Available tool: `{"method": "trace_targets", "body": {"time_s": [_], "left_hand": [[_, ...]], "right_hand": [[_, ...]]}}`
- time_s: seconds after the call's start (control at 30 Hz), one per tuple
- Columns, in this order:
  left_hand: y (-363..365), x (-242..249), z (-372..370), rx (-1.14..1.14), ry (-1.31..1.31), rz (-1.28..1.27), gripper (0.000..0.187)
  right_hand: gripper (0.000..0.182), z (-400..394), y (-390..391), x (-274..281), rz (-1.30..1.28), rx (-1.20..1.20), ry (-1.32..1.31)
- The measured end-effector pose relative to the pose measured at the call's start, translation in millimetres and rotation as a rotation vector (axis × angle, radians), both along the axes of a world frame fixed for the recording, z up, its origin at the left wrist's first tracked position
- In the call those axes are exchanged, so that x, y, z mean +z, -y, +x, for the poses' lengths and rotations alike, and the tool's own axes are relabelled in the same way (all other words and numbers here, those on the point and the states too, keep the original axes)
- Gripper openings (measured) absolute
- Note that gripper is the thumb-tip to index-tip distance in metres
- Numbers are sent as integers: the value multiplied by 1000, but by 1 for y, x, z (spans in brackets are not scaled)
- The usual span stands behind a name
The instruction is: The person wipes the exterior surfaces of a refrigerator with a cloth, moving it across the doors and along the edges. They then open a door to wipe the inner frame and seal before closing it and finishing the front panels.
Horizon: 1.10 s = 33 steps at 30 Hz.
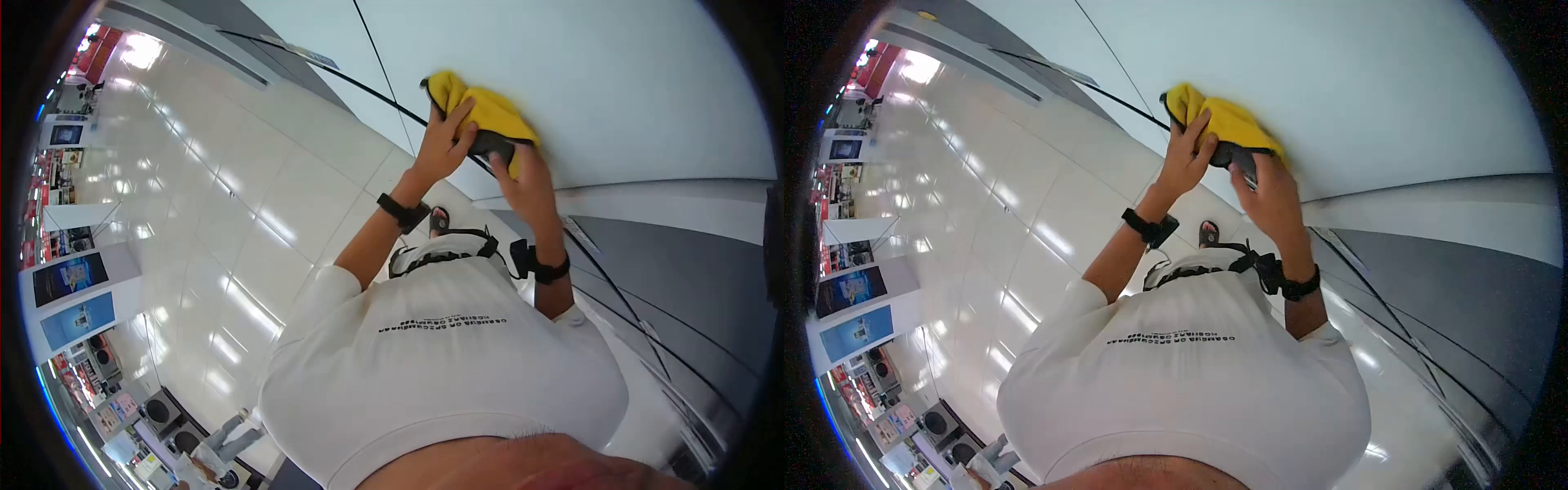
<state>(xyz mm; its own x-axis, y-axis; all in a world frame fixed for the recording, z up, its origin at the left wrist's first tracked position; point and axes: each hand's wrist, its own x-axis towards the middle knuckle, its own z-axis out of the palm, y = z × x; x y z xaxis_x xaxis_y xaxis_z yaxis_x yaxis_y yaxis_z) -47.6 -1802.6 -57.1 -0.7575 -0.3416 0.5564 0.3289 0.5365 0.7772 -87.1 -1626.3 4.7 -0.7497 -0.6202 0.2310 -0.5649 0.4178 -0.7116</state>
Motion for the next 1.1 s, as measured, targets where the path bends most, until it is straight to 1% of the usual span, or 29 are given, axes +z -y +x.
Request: {"method": "trace_targets", "body": {"time_s": [0.03, 0.07, 0.13, 0.17, 0.2, 0.23, 0.3, 0.37, 0.4, 0.43, 0.5, 0.53, 0.57, 0.6, 0.63, 0.67, 0.7, 0.73, 0.77, 0.83, 0.87, 0.9, 0.97, 1.0, 1.03, 1.07, 1.1], "left_hand": [[-2, -15, 5, -11, 88, 107, 43], [0, -27, 6, 40, 152, 14, 44], [10, -20, 2, 70, 137, -24, 43], [17, -17, 1, 99, 134, -64, 43], [26, -1, -3, 120, 65, -96, 41], [33, 18, -4, 125, 50, -45, 39], [54, 42, -15, 142, -105, -59, 39], [65, 67, -23, 172, -220, -8, 40], [74, 67, -29, 116, -232, 128, 42], [76, 63, -30, 125, -239, 128, 42], [80, 49, -35, 196, -230, 90, 43], [80, 33, -36, 191, -215, 136, 44], [79, 13, -34, 254, -141, 85, 47], [81, -20, -35, 207, -142, 170, 49], [83, -45, -38, 156, -141, 256, 52], [86, -50, -35, 142, -145, 264, 52], [89, -48, -28, 174, -83, 138, 54], [93, -45, -24, 206, -26, 13, 57], [98, -40, -25, 197, -35, 26, 57], [105, -6, -22, 185, 30, 58, 64], [113, -3, -27, 139, -79, 70, 64], [120, 12, -27, 133, -79, 77, 64], [137, 53, -30, 129, -285, -119, 63], [145, 66, -32, 113, -307, -96, 62], [146, 78, -35, 99, -333, -75, 61], [154, 83, -36, 46, -321, -69, 64], [158, 80, -39, 47, -328, -59, 64]], "right_hand": [[42, 1, 2, -14, 105, 16, -17], [43, 1, 6, -32, 106, 35, -8], [44, -3, 19, -28, 118, 64, -4], [45, -6, 23, -23, 38, 93, -11], [46, -4, 30, -10, -42, 122, -13], [46, -2, 37, 1, -35, 127, -7], [47, -4, 56, 26, -137, 148, -138], [48, -4, 65, 40, -175, 175, -185], [47, -5, 70, 42, -195, 162, -221], [47, -5, 75, 42, -218, 149, -256], [46, -7, 87, 30, -246, 143, -228], [46, -9, 90, 15, -233, 147, -185], [45, -12, 92, -1, -220, 148, -147], [44, -12, 94, -16, -160, 129, -116], [44, -12, 94, -31, -155, 119, -124], [44, -11, 94, -45, -84, 100, -103], [43, -7, 98, -47, -12, 78, -79], [40, -5, 102, -48, -35, 36, -89], [40, -6, 103, -47, -22, 28, -100], [39, 3, 109, -14, -78, -51, -172], [39, 3, 115, 0, -57, -81, -240], [39, 3, 122, 16, -50, -87, -241], [37, 1, 140, 43, -144, -137, -396], [37, -1, 151, 52, -132, -137, -402], [35, -4, 155, 62, -219, -125, -332], [33, -7, 164, 66, -305, -112, -259], [33, -9, 169, 65, -296, -110, -266]]}}
